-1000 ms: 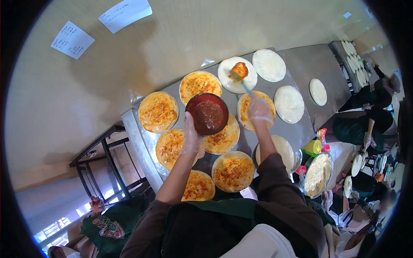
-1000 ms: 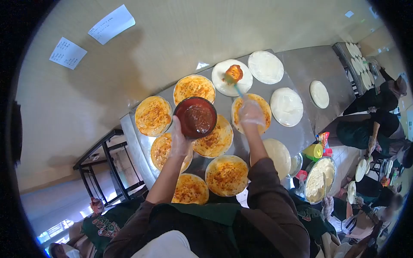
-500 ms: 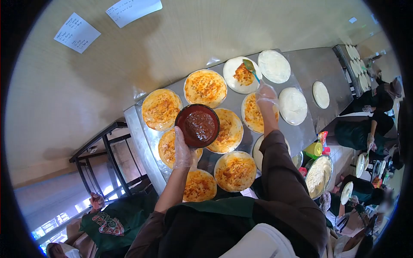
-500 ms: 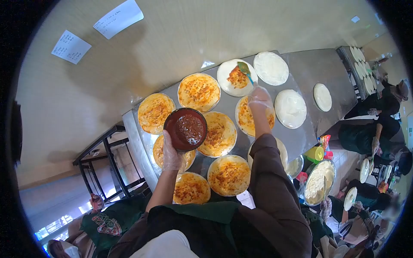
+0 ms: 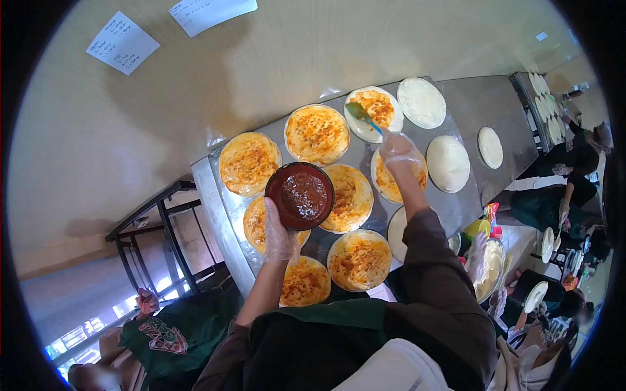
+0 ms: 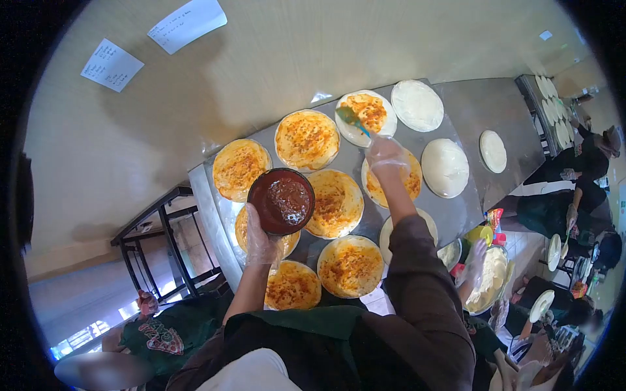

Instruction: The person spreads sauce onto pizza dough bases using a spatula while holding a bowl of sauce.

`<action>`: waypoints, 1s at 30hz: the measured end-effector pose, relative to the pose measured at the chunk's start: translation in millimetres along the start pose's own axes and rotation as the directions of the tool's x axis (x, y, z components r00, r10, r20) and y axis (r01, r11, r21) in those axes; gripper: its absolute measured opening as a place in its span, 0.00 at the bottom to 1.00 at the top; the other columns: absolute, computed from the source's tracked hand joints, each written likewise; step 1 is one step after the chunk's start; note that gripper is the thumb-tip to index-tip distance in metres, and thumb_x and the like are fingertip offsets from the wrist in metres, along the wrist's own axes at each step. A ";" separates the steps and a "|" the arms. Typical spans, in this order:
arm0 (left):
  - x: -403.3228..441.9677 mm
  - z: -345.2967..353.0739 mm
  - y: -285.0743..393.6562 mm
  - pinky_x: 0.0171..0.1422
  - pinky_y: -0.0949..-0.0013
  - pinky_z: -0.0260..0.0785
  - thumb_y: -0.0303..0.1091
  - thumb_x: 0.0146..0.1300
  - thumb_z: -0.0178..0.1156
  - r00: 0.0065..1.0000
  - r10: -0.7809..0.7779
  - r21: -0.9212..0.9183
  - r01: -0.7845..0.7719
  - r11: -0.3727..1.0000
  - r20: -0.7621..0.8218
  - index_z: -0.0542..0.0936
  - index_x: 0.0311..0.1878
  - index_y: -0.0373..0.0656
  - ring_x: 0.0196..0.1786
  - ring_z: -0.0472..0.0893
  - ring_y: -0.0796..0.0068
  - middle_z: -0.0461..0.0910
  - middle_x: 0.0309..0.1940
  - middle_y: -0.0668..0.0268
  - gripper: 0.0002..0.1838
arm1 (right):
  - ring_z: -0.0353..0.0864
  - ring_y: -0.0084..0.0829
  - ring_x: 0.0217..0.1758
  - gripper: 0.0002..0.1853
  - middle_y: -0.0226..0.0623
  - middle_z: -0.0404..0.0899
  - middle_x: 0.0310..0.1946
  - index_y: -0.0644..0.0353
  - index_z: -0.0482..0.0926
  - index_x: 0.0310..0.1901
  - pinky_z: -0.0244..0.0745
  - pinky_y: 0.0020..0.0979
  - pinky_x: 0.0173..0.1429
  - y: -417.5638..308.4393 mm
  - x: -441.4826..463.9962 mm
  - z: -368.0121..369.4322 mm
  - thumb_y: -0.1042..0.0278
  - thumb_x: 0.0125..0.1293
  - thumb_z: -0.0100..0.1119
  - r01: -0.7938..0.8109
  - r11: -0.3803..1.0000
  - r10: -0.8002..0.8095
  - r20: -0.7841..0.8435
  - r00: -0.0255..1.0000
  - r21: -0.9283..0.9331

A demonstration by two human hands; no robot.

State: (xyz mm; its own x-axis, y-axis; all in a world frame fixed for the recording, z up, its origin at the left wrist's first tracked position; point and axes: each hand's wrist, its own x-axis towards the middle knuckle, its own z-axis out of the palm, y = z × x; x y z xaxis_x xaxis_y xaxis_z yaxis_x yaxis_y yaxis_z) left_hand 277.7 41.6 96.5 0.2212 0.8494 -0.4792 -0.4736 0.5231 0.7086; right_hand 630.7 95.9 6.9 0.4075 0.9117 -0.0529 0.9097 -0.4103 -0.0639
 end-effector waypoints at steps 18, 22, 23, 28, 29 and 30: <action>-5.3 -10.2 -1.8 0.75 0.54 0.63 0.64 0.74 0.44 0.999 0.041 -0.017 -0.041 0.999 -0.005 0.61 0.75 0.46 0.71 0.70 0.62 0.68 0.70 0.60 0.37 | 0.85 0.41 0.46 0.21 0.40 0.86 0.39 0.42 0.78 0.61 0.78 0.45 0.50 -2.0 -32.6 -58.8 0.65 0.69 0.47 -0.059 0.993 0.055 -0.043 0.998 -0.100; -10.1 -2.8 -2.1 0.76 0.53 0.63 0.64 0.74 0.45 0.999 0.031 -0.053 -0.030 0.998 0.009 0.62 0.74 0.47 0.71 0.70 0.62 0.69 0.70 0.60 0.36 | 0.85 0.43 0.46 0.20 0.39 0.86 0.38 0.41 0.79 0.60 0.78 0.45 0.50 -15.5 -22.0 -31.7 0.64 0.70 0.47 -0.052 0.993 0.058 0.052 0.997 -0.105; -10.5 -5.0 -3.7 0.75 0.53 0.63 0.64 0.74 0.45 1.000 0.023 -0.050 -0.023 0.998 0.008 0.62 0.74 0.47 0.70 0.70 0.62 0.69 0.69 0.60 0.36 | 0.85 0.43 0.46 0.20 0.39 0.86 0.38 0.41 0.79 0.60 0.78 0.45 0.50 -16.9 -35.6 -30.0 0.64 0.70 0.47 -0.057 0.992 0.065 0.075 0.995 -0.110; -11.2 -16.1 -7.0 0.73 0.53 0.67 0.65 0.73 0.45 0.999 0.049 0.012 -0.049 0.999 -0.002 0.63 0.74 0.47 0.69 0.72 0.62 0.70 0.69 0.61 0.37 | 0.86 0.45 0.44 0.16 0.43 0.85 0.39 0.43 0.83 0.55 0.78 0.48 0.47 35.7 -94.1 -45.3 0.58 0.72 0.48 -0.233 0.970 0.237 0.050 0.970 -0.076; -13.6 -14.3 -3.9 0.72 0.53 0.67 0.65 0.73 0.45 0.999 0.039 0.016 -0.039 0.999 -0.012 0.63 0.73 0.47 0.69 0.72 0.62 0.70 0.68 0.61 0.37 | 0.86 0.45 0.44 0.16 0.43 0.85 0.39 0.43 0.83 0.55 0.78 0.48 0.47 37.1 -99.2 -52.0 0.58 0.72 0.48 -0.269 0.962 0.268 -0.026 0.963 -0.039; -14.6 -11.6 -1.9 0.72 0.53 0.68 0.66 0.73 0.45 0.999 0.029 0.019 -0.029 0.999 -0.018 0.63 0.73 0.47 0.69 0.72 0.62 0.70 0.68 0.61 0.38 | 0.86 0.45 0.44 0.16 0.43 0.85 0.39 0.42 0.83 0.55 0.78 0.48 0.47 40.0 -101.5 -56.0 0.57 0.72 0.49 -0.303 0.953 0.301 -0.104 0.948 -0.001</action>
State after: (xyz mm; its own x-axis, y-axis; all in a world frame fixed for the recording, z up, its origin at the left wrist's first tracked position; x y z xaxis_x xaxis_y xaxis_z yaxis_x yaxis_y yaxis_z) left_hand 265.5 27.4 96.1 0.1920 0.8627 -0.4678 -0.4633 0.4999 0.7317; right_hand 630.2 -11.9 65.5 0.6683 0.7431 0.0339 0.7438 -0.6670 -0.0435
